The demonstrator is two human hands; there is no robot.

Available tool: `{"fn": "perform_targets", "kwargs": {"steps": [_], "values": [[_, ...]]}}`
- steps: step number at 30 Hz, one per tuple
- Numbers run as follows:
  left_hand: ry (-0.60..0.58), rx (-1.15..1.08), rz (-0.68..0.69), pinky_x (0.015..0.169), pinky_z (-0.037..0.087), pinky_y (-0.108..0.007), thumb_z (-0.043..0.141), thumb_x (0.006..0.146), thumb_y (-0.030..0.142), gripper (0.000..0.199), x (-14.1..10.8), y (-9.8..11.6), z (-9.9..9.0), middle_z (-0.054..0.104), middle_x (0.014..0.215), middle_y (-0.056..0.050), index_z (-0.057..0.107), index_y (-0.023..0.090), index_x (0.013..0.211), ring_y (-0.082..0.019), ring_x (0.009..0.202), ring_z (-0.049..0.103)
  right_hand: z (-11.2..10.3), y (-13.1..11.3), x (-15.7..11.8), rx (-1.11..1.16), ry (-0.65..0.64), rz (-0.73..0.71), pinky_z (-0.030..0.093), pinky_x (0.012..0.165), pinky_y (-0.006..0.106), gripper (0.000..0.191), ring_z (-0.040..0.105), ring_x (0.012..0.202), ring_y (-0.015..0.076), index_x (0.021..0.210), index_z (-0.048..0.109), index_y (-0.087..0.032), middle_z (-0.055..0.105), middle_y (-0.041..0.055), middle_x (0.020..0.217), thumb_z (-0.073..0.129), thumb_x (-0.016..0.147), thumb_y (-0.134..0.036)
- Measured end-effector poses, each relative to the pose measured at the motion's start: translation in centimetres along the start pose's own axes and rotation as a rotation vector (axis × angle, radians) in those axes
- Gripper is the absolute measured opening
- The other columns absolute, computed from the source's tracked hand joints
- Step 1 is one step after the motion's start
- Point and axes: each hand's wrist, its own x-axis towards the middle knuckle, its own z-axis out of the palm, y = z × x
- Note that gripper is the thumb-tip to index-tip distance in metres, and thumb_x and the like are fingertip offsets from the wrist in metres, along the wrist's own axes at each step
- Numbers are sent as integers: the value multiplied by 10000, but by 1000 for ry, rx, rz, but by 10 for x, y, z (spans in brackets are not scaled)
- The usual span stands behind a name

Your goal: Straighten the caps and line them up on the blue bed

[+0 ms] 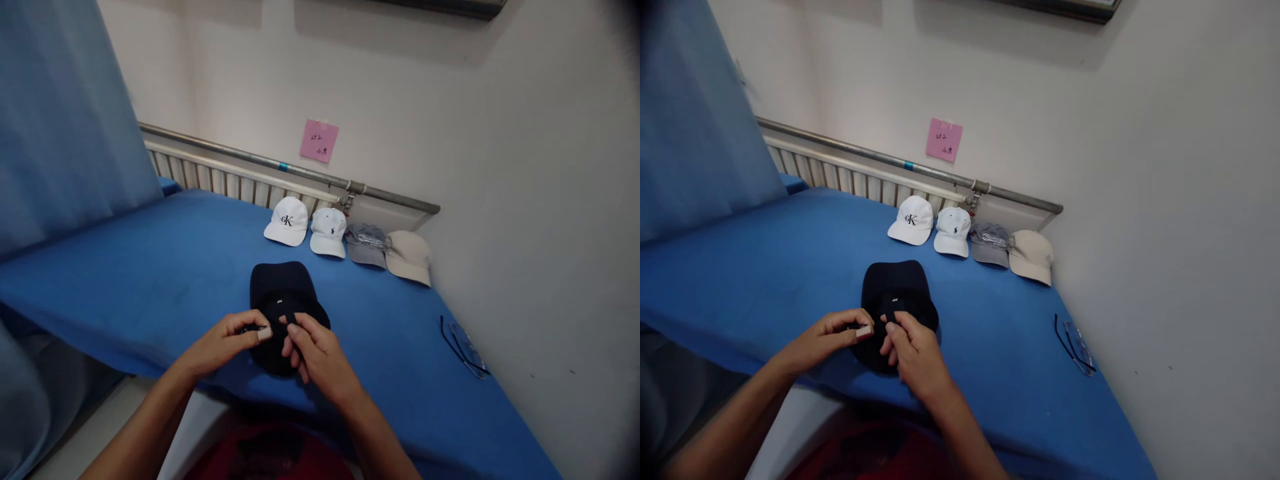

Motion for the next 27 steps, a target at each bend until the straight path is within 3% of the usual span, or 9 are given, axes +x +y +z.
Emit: {"fn": "perform_targets", "kwargs": {"steps": [2,9,14,20,27], "values": [[7,-67,-39,755,376,-268,643,822,393,207,-1,-1,0,596,800,-1,667,188,834,-152,783,494,-2,2,0,12,12,-33,318,385,171,280,428,433,68,1097,605,-196,541,-50,591,461,921,-360],[40,-232,-117,691,348,-243,709,766,386,211,0,-18,-3,577,732,18,703,180,815,-120,702,459,-6,12,2,-40,-47,17,318,447,196,252,398,444,62,792,626,-180,472,-58,523,487,896,-362],[58,-335,-156,688,364,-254,754,715,372,214,3,-30,-5,596,707,1,705,169,763,-126,687,476,-5,25,7,103,-77,96,328,460,212,219,361,417,62,899,646,-174,428,-88,494,569,832,-368],[66,-409,-176,683,367,-249,800,664,384,245,4,-34,-5,614,695,-11,716,166,738,-123,684,488,-2,27,13,124,-78,120,343,497,216,183,426,468,66,728,653,-160,467,-56,524,583,776,-322],[82,-434,-178,623,333,-239,795,670,353,227,4,-41,-7,560,666,-3,701,156,732,-109,641,438,3,30,17,189,-88,164,322,480,218,167,348,457,62,762,669,-169,388,-81,484,625,734,-328]]}}
